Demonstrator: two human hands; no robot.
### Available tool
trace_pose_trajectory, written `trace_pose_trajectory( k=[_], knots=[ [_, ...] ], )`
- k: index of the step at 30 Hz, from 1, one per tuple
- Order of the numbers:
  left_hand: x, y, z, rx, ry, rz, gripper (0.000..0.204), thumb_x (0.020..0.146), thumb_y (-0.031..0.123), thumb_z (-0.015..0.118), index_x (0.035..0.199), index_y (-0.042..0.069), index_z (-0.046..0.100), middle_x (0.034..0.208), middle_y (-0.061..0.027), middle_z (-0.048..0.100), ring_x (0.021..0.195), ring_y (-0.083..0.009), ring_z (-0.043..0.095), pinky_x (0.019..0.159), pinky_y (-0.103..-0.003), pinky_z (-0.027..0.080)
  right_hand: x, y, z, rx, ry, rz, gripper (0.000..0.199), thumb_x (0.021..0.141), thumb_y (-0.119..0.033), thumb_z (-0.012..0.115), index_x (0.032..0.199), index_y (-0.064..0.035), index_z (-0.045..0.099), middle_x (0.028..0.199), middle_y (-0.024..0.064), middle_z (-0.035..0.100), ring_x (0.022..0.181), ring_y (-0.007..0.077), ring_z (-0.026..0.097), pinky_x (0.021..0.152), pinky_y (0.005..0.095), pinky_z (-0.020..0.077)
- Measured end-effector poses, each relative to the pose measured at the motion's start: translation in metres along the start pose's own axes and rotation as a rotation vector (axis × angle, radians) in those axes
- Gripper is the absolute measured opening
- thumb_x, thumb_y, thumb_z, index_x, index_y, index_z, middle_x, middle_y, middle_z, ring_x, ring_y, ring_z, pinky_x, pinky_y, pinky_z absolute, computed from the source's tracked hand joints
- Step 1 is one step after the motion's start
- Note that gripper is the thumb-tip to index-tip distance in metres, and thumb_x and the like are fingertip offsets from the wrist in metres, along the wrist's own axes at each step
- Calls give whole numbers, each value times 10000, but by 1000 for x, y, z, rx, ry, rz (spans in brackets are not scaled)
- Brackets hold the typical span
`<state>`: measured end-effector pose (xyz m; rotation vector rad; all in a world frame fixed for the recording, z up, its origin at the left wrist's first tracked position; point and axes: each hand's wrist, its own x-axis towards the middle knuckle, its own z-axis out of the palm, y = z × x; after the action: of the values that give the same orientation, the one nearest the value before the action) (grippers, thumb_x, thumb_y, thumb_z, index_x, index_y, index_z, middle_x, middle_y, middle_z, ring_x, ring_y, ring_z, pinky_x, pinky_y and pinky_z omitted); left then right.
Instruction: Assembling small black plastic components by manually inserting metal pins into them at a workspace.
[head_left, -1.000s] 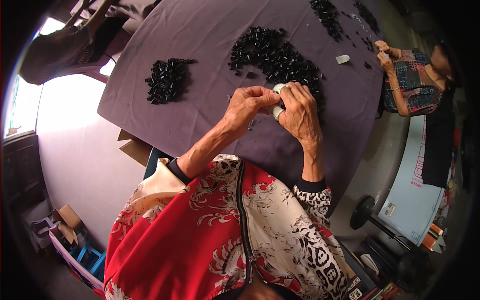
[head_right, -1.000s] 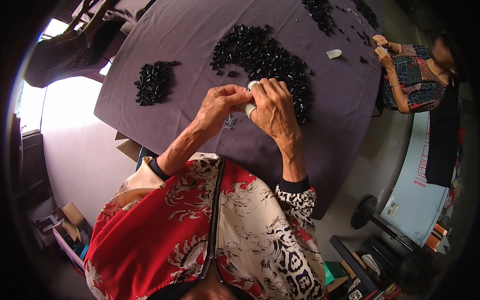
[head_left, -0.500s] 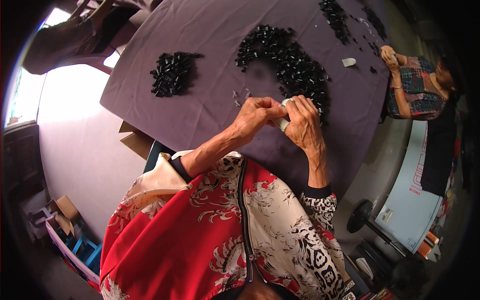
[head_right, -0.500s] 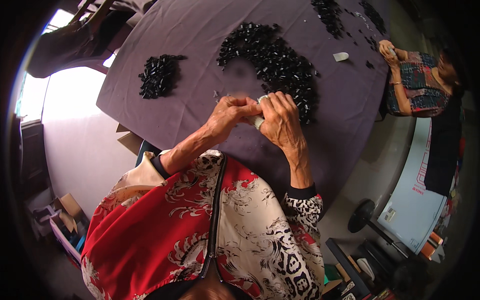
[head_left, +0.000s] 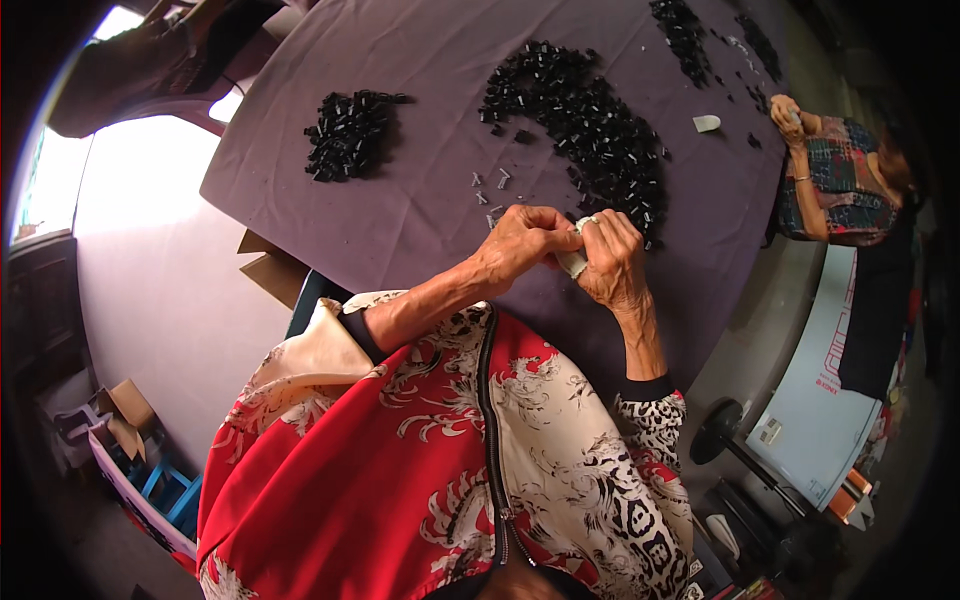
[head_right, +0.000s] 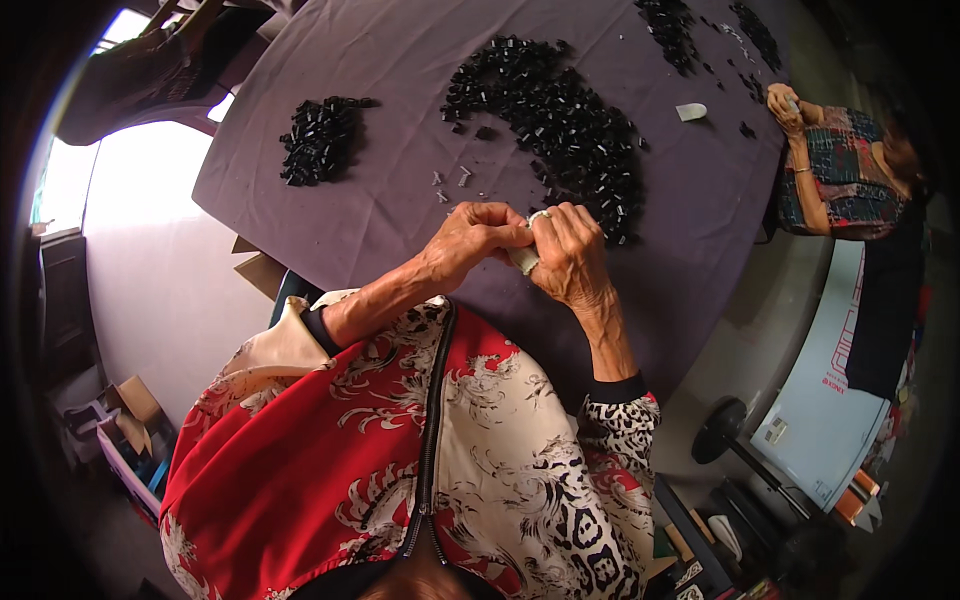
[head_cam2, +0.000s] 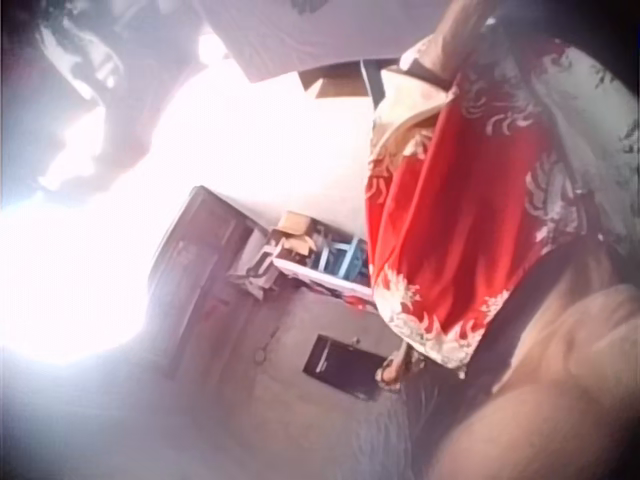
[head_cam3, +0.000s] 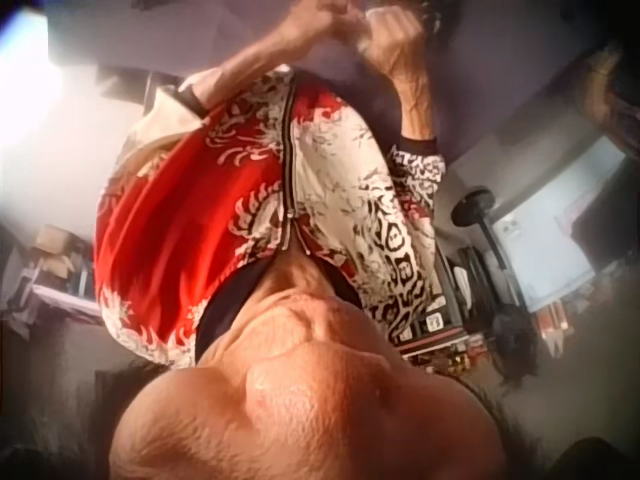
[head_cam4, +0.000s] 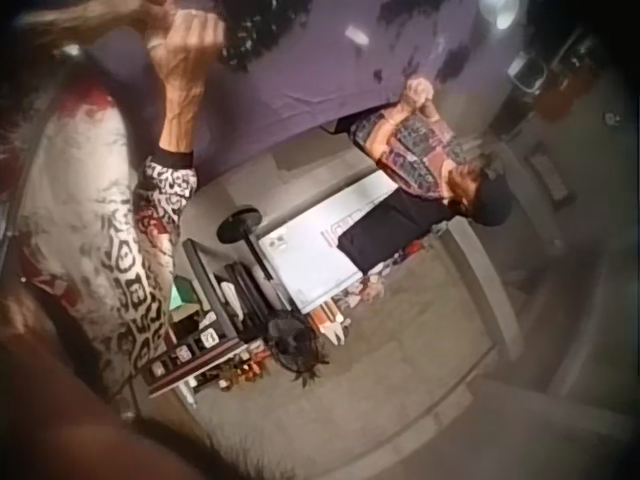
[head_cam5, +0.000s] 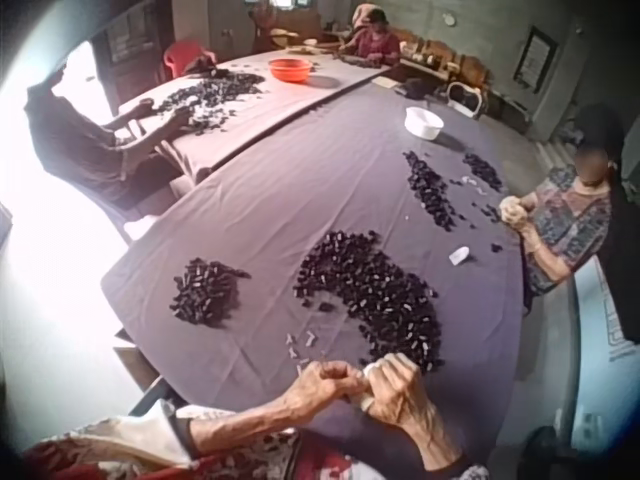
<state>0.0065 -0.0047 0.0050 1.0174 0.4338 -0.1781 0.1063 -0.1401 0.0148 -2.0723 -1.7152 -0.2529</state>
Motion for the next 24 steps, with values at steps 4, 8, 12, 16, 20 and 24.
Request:
trace_pose_trajectory(
  k=[4, 8, 12, 16, 20, 24],
  knots=[
    [-1, -5, 1, 33, -27, -27, 155, 810, 152, 635, 807, -1, 614, 760, -57, 618, 710, -128, 591, 688, -261, 483, -8, -4, -1, -3, -11, 9, 245, 681, -150, 660, 645, -56, 437, 614, 75, 467, 567, 236, 490, 531, 346, 402],
    [-3, -9, 0, 22, -34, -50, 177, 799, 173, 650, 809, -2, 631, 751, -66, 626, 685, -132, 588, 658, -264, 487, -13, -5, 0, 14, -19, 16, 242, 677, -147, 663, 647, -54, 441, 618, 76, 474, 571, 238, 496, 533, 349, 401],
    [-4, -10, -2, 15, -48, -61, 203, 786, 185, 662, 831, -12, 647, 748, -75, 634, 670, -135, 589, 637, -268, 491, -20, -4, 4, 21, -37, 17, 256, 665, -165, 682, 657, -49, 453, 635, 79, 493, 581, 241, 503, 541, 353, 402],
    [-4, -14, -4, 56, -44, -48, 211, 789, 183, 650, 832, -24, 642, 742, -79, 631, 675, -140, 595, 640, -269, 496, -15, -9, 2, 57, -99, 66, 236, 667, -151, 674, 666, -51, 461, 644, 82, 502, 602, 242, 509, 566, 354, 406],
    [-4, -12, -3, 46, -30, -39, 211, 788, 180, 638, 828, -28, 639, 733, -85, 627, 672, -141, 593, 627, -265, 492, -9, -11, -2, 60, -96, 66, 236, 691, -162, 670, 671, -53, 462, 645, 84, 502, 613, 241, 508, 579, 354, 406],
    [-3, -18, -2, 14, -39, -46, 207, 777, 177, 640, 824, -25, 637, 729, -86, 625, 665, -143, 594, 620, -266, 492, -17, -10, 2, 26, -87, 40, 224, 707, -154, 653, 684, -53, 454, 647, 86, 493, 612, 246, 502, 568, 357, 403]
  ],
)
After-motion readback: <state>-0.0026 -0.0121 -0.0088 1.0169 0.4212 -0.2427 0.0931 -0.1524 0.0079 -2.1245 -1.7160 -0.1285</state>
